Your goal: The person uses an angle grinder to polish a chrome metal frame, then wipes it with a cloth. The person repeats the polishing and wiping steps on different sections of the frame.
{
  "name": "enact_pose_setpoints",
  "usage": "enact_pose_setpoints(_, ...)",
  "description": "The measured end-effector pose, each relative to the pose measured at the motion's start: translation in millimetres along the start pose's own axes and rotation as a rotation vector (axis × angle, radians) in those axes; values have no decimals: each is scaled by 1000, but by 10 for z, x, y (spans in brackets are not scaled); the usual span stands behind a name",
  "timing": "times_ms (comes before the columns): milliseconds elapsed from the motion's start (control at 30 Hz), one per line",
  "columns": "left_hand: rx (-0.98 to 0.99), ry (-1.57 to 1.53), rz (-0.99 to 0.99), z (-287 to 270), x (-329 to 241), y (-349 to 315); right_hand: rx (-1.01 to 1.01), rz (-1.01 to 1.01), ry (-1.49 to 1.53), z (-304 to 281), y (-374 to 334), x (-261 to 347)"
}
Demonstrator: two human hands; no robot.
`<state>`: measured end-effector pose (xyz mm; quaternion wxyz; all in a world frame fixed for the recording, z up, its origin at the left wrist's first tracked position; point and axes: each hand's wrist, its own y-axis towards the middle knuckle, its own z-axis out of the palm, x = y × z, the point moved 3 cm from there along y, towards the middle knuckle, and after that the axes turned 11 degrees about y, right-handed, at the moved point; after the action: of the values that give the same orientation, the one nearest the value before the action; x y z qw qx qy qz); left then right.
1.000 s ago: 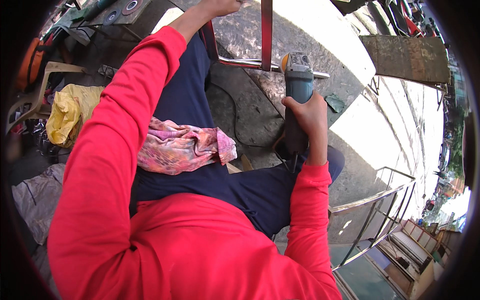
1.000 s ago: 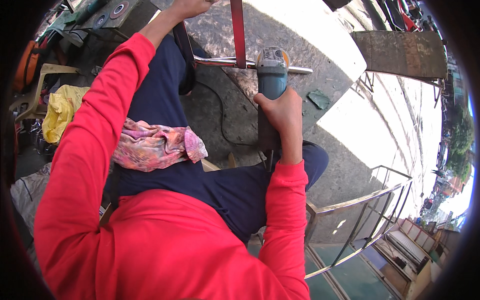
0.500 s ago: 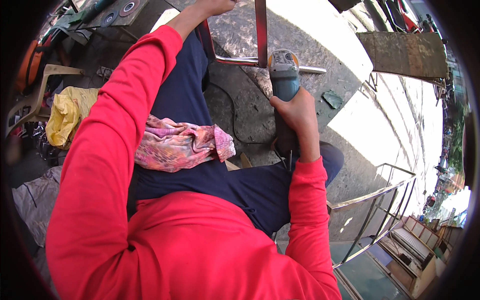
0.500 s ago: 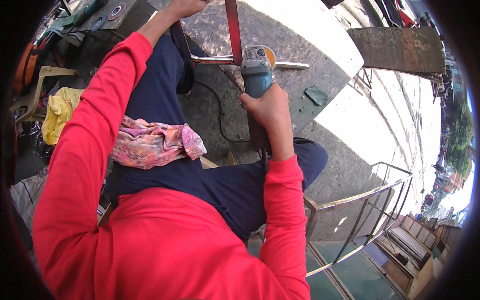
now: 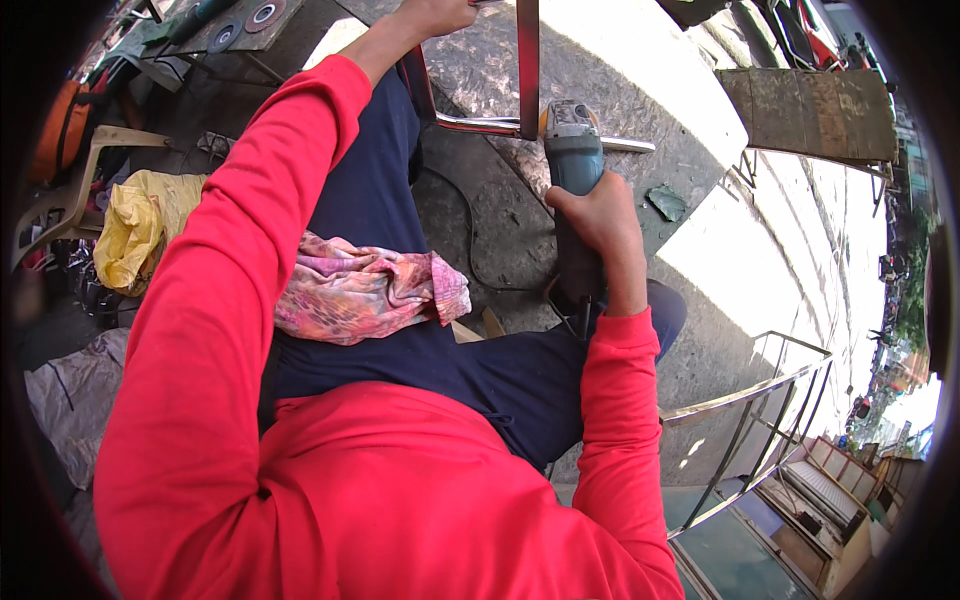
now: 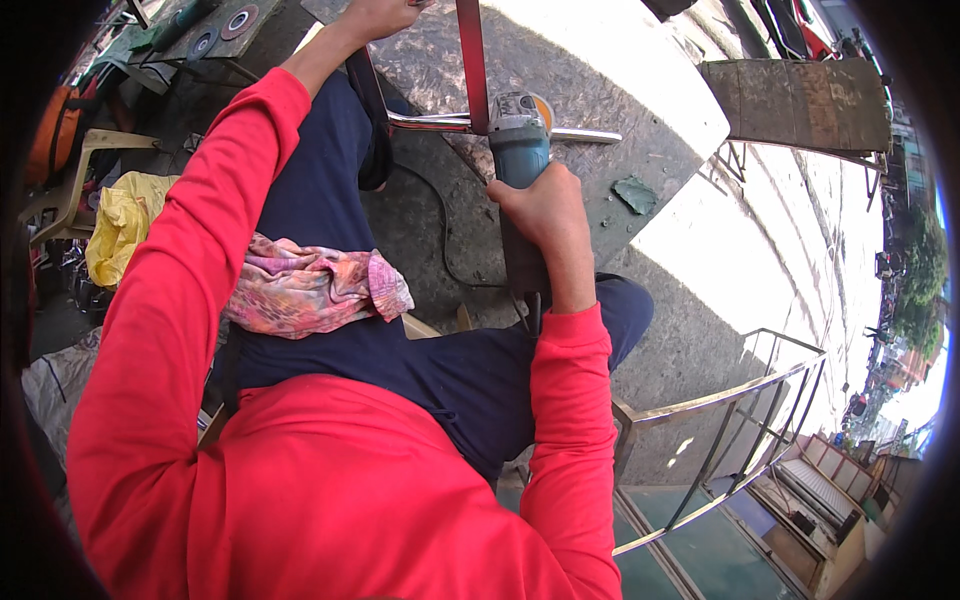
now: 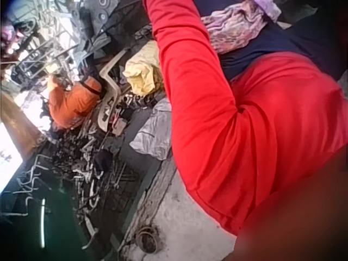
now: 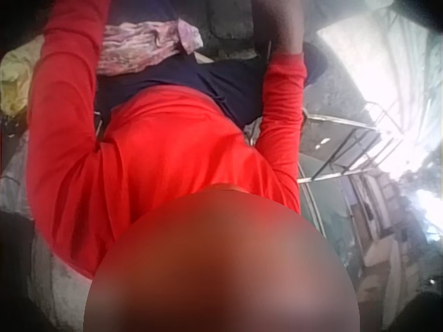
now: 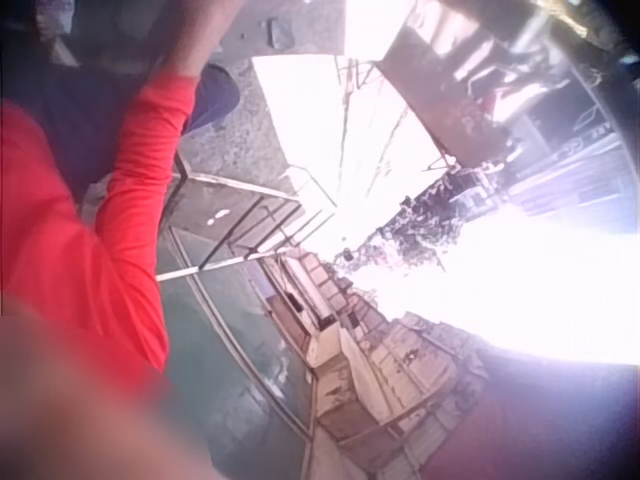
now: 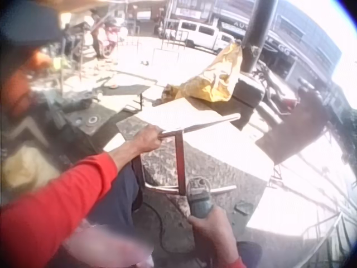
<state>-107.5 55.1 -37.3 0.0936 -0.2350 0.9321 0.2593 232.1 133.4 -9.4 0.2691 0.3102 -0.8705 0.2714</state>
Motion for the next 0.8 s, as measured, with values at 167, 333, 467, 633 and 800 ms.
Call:
enact_pose_setpoints(167, 32, 17, -22, -24, -49, 3, 10, -9, 3, -6, 0, 26)
enact_pose_setpoints(333, -15, -27, 23, -132, -127, -10, 53, 14, -24, -23, 2, 104)
enact_pose_setpoints(467, -58, -63, 67, -220, -220, -44, 43, 4, -41, 6, 34, 137)
enact_pose_setpoints(633, -91, -31, 40, -264, -250, -96, -54, -40, -16, 34, 153, 117)
enact_pose_setpoints(800, -231, -73, 107, -254, -161, -168, -214, -17, 43, -289, 70, -132)
